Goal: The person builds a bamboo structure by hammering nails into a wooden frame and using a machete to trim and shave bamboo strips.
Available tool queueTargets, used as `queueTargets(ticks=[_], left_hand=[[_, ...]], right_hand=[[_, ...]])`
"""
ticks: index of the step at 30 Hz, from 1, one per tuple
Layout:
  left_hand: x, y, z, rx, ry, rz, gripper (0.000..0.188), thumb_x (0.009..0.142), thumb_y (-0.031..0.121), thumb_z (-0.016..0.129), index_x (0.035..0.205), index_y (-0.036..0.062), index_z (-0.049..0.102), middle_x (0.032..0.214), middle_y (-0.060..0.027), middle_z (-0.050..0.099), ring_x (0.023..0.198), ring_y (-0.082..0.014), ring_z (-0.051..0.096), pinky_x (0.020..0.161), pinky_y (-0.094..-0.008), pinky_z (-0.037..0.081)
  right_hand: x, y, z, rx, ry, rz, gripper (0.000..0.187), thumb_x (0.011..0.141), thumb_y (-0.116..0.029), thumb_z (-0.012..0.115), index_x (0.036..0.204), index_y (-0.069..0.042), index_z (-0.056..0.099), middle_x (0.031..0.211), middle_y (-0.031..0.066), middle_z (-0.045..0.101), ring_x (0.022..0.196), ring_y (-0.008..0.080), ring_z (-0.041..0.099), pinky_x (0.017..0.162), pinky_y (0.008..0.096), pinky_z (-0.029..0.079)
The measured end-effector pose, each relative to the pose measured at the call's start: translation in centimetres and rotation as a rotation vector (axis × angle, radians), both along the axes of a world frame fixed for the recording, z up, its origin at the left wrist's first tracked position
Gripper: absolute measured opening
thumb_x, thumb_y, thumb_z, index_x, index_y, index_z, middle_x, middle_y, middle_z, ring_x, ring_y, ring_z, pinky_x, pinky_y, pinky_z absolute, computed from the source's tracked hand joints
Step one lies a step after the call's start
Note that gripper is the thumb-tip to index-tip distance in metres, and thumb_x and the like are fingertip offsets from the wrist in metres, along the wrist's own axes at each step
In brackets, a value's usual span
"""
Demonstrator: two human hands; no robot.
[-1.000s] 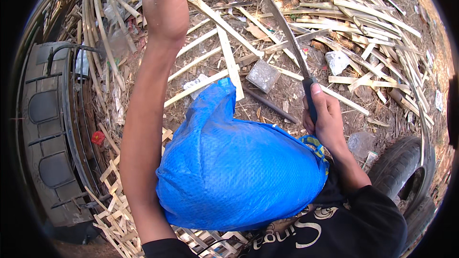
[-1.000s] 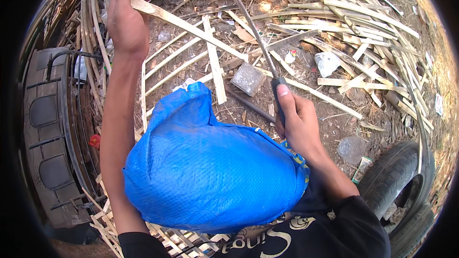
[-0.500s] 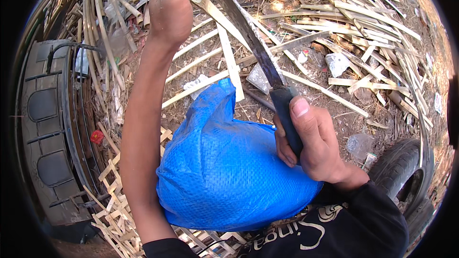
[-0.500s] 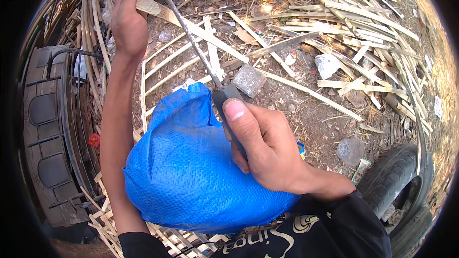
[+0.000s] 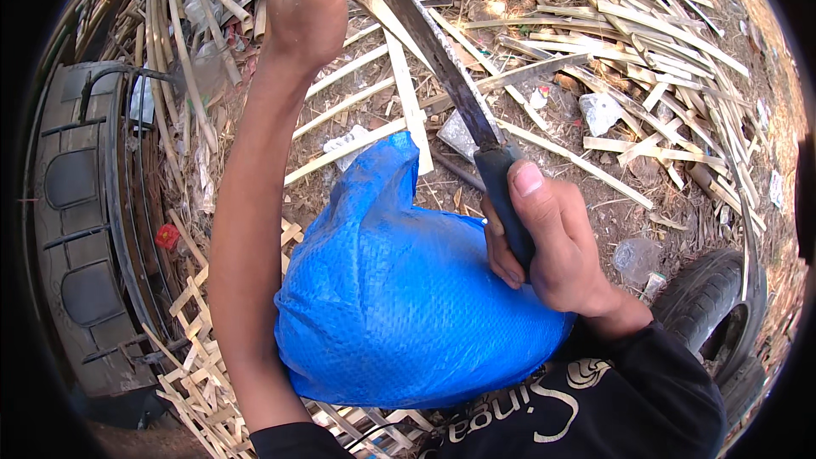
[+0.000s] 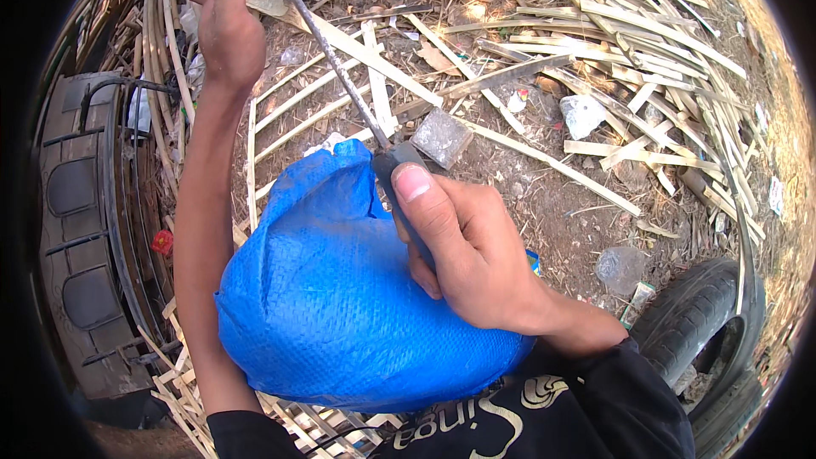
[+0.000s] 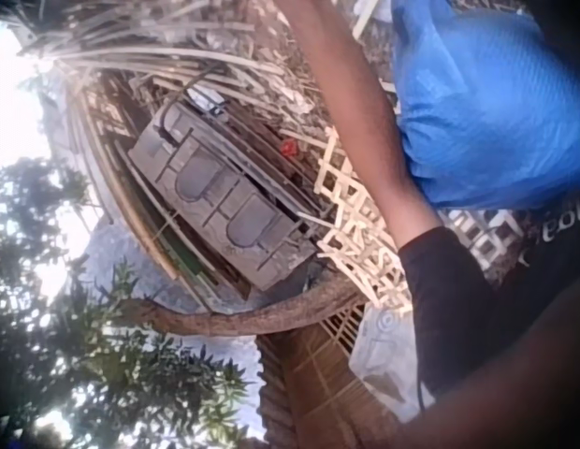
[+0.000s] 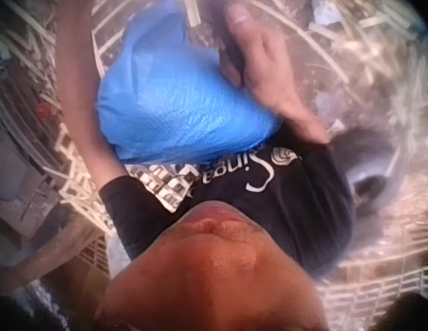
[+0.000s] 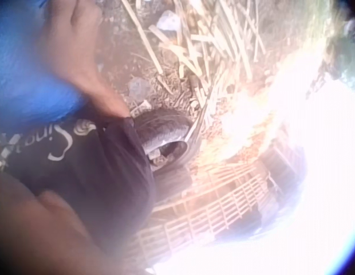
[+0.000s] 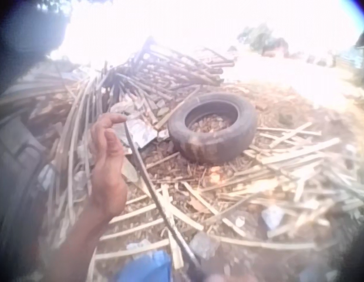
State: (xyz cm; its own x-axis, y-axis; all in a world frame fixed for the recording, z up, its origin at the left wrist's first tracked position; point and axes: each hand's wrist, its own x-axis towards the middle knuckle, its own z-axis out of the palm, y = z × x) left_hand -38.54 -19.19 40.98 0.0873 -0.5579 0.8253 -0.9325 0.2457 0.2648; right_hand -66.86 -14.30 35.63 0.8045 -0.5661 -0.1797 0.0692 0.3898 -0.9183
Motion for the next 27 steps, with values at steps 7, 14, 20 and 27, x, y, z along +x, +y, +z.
queueTargets(ticks=[7, 14, 20, 27], left_hand=[[0.7, -0.2, 0.2, 0.011, 0.065, -0.052, 0.053, 0.112, 0.044, 0.020, 0.130, 0.0023, 0.046, 0.132, -0.0133, 0.044, 0.134, -0.0250, 0.035, 0.117, -0.0388, 0.020], [-0.5, 0.1, -0.2, 0.009, 0.122, -0.097, 0.052, 0.112, 0.042, 0.020, 0.132, 0.0018, 0.046, 0.129, -0.0142, 0.048, 0.129, -0.0257, 0.041, 0.115, -0.0376, 0.024], [1.7, 0.2, -1.2, 0.014, 0.521, -0.373, 0.047, 0.112, 0.042, 0.028, 0.119, 0.0050, 0.057, 0.115, -0.0088, 0.054, 0.112, -0.0156, 0.048, 0.100, -0.0305, 0.037], [2.0, 0.1, -1.6, -0.017, 0.994, -0.437, 0.037, 0.107, 0.032, 0.031, 0.078, 0.0105, 0.039, 0.050, -0.0007, 0.024, 0.049, -0.0132, 0.024, 0.055, -0.0299, 0.024]], right_hand=[[0.1, -0.6, -0.8, 0.072, 0.099, 0.012, 0.061, 0.110, -0.047, 0.036, 0.067, -0.005, 0.048, 0.050, 0.0010, 0.045, 0.044, 0.0093, 0.045, 0.043, 0.0272, 0.036], [0.2, -0.3, -1.9, -0.003, 0.092, 0.016, 0.063, 0.109, -0.051, 0.038, 0.066, -0.006, 0.050, 0.050, 0.0013, 0.046, 0.043, 0.0099, 0.044, 0.043, 0.0285, 0.037], [1.1, -2.4, -9.8, 0.088, 0.408, -0.031, 0.065, 0.105, -0.056, 0.043, 0.061, -0.008, 0.049, 0.049, 0.0021, 0.046, 0.041, 0.0131, 0.044, 0.043, 0.0318, 0.036], [0.8, -3.5, -12.9, 0.063, 0.510, -0.018, 0.067, 0.105, -0.055, 0.045, 0.061, -0.004, 0.053, 0.050, 0.0036, 0.047, 0.043, 0.0145, 0.047, 0.045, 0.0336, 0.038]])
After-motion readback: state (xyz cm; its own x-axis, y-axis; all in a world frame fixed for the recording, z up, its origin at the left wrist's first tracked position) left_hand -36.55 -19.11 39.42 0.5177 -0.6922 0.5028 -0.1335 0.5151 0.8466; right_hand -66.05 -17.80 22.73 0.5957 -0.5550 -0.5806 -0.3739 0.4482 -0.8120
